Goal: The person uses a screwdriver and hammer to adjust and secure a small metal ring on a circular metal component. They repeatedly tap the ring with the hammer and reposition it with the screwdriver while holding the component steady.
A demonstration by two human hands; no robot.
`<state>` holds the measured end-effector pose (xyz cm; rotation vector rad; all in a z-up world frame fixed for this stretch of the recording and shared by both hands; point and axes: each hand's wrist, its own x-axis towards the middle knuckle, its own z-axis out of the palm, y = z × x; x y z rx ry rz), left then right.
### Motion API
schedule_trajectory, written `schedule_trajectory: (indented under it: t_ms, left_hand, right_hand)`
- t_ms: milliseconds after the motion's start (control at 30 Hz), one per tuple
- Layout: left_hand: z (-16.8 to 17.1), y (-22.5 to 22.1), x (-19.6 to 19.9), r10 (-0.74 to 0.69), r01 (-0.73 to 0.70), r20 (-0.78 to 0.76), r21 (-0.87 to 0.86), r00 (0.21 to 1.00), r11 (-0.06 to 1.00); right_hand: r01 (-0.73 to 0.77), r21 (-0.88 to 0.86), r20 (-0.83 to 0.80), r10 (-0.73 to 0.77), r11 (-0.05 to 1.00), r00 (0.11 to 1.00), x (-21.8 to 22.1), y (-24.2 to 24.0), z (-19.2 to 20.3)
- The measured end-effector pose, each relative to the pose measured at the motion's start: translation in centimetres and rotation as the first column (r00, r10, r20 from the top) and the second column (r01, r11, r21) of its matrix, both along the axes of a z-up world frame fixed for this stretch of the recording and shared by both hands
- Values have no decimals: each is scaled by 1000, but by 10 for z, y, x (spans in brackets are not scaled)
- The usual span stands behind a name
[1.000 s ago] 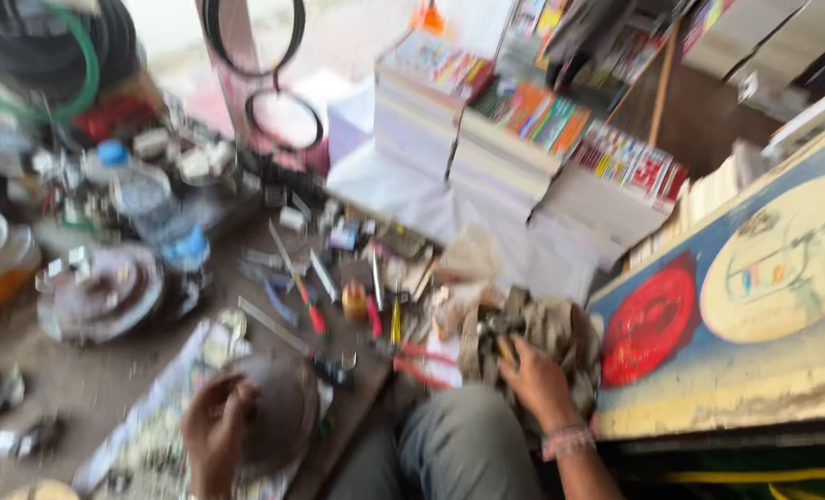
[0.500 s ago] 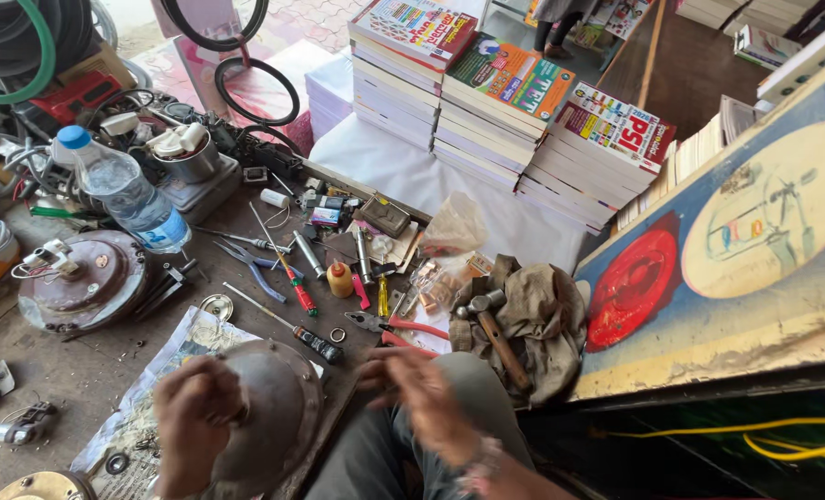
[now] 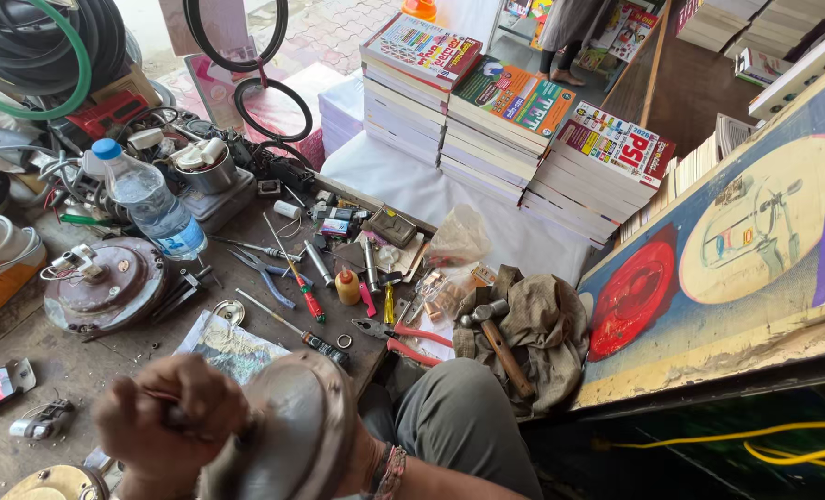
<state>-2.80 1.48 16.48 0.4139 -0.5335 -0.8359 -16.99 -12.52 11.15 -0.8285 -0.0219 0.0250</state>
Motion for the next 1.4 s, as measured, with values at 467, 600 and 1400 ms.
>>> schedule_trajectory:
  t_ms: [467,600,1400]
  left_hand:
    - [41,-23,3,199,-190,-71,118,977,975]
    - [48,-28,6,26,-26,-59,12,998,1000]
    - [-38,-8,11,172,-286,295,404,940,869]
  right_hand:
    - [35,-242,84,-15,970,996,7,-14,-10]
    - [-34,-209,62,48,977,997,7,-26,-12]
    - [141,-965,262,-785,-222,561,-96,-215,-35]
